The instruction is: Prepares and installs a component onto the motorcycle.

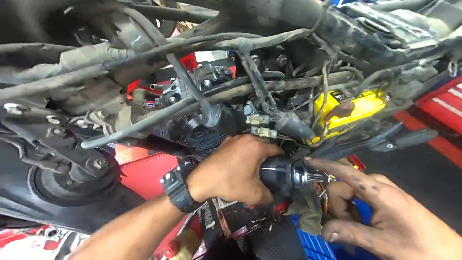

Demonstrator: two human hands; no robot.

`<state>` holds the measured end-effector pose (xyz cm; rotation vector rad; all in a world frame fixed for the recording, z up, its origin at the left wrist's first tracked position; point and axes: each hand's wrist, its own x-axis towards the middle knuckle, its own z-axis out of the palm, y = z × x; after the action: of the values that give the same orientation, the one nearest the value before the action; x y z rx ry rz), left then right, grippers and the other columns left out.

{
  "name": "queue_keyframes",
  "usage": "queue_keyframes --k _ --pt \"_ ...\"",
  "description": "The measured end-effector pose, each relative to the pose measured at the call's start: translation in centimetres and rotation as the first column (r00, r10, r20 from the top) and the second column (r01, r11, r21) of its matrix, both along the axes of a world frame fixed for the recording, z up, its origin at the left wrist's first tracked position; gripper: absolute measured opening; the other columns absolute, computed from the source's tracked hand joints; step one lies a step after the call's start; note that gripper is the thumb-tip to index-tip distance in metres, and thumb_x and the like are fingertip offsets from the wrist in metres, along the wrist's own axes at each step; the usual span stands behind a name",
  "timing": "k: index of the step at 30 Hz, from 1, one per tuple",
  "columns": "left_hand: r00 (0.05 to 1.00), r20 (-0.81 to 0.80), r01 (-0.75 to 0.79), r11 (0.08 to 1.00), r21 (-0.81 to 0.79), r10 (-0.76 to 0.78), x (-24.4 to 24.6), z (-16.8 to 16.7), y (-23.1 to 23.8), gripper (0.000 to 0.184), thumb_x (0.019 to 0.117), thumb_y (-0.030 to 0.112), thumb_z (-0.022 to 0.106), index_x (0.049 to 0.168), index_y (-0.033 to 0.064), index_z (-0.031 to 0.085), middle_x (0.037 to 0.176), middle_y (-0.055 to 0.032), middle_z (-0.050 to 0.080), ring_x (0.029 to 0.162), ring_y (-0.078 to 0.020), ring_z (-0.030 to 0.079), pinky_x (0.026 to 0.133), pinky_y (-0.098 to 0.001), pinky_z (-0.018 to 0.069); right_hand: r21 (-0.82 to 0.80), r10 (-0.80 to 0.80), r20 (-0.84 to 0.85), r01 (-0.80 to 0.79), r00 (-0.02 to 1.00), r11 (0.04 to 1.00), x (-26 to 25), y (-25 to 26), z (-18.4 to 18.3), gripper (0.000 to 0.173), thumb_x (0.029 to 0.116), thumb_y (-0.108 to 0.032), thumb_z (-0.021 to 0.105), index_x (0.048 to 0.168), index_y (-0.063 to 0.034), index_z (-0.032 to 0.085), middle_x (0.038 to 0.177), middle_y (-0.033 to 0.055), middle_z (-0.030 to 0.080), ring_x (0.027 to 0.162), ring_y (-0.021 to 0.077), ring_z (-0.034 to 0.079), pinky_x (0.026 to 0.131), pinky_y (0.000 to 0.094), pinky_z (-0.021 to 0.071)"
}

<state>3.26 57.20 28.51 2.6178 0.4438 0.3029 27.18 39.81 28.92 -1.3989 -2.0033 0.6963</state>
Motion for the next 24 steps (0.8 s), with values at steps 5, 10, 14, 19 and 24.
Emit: queue_keyframes --k 5,10,14,19,24 --pt "0.999 -0.046 -0.017 0.994 -0.104 0.012 0.6 0.8 0.5 0.065 0.0579 0.053 0.088 0.119 0.0353 0.073 0.095 0.0188 0.072 0.086 0.0026 0.067 0.074 -0.0371 0.0617 0.045 0.039 0.075 -0.042 0.996 0.998 0.9 0.6 0.1 0.082 0.0907 -0.058 0.071 0.16 -0.0335 0.035 0.067 -0.0134 0.051 0.055 -0.003 0.043 0.048 0.0172 0.0401" --pt "0.998 -0.061 -0.018 0.989 -0.145 0.009 0.6 1.2 0.7 0.064 0.0592 0.055 0.088 0.118 0.0358 0.073 0.091 0.019 0.071 0.082 0.0032 0.067 0.072 -0.0352 0.0617 0.126 0.051 0.19 -0.076 0.98 0.989 1.5 1.3 -0.2 0.078 0.0916 -0.06 0.069 0.16 -0.0367 0.037 0.066 -0.0138 0.048 0.055 -0.0032 0.042 0.049 0.0183 0.0388" --pt "0.998 -0.056 -0.022 0.982 -0.189 0.012 0.6 1.5 0.7 0.066 0.0596 0.053 0.09 0.12 0.034 0.073 0.094 0.0177 0.073 0.085 0.0031 0.068 0.075 -0.0344 0.0625 0.232 0.042 0.31 -0.119 0.95 0.966 2.4 1.7 0.0 0.071 0.0938 -0.061 0.065 0.157 -0.0343 0.044 0.064 -0.0118 0.046 0.053 -0.0003 0.041 0.049 0.0224 0.0388" --pt "0.998 -0.055 -0.015 0.98 -0.196 0.005 0.8 1.5 0.8 0.063 0.059 0.052 0.091 0.117 0.0327 0.074 0.092 0.0173 0.073 0.084 0.003 0.068 0.075 -0.033 0.0627 0.403 -0.064 0.625 -0.252 0.778 0.88 2.8 1.6 1.4 0.054 0.1006 -0.056 0.055 0.149 -0.0341 0.053 0.07 -0.0023 0.058 0.057 0.0144 0.054 0.051 0.0343 0.0424" --pt "0.997 -0.079 -0.028 0.983 -0.181 0.014 0.7 1.7 0.8 0.062 0.0588 0.051 0.091 0.116 0.034 0.075 0.092 0.0178 0.073 0.083 0.0032 0.068 0.074 -0.0331 0.0621 0.394 -0.051 0.668 -0.295 0.743 0.871 2.9 1.9 2.9 0.053 0.1005 -0.057 0.055 0.148 -0.0316 0.054 0.067 -0.0017 0.056 0.054 0.0155 0.051 0.05 0.0345 0.0402"
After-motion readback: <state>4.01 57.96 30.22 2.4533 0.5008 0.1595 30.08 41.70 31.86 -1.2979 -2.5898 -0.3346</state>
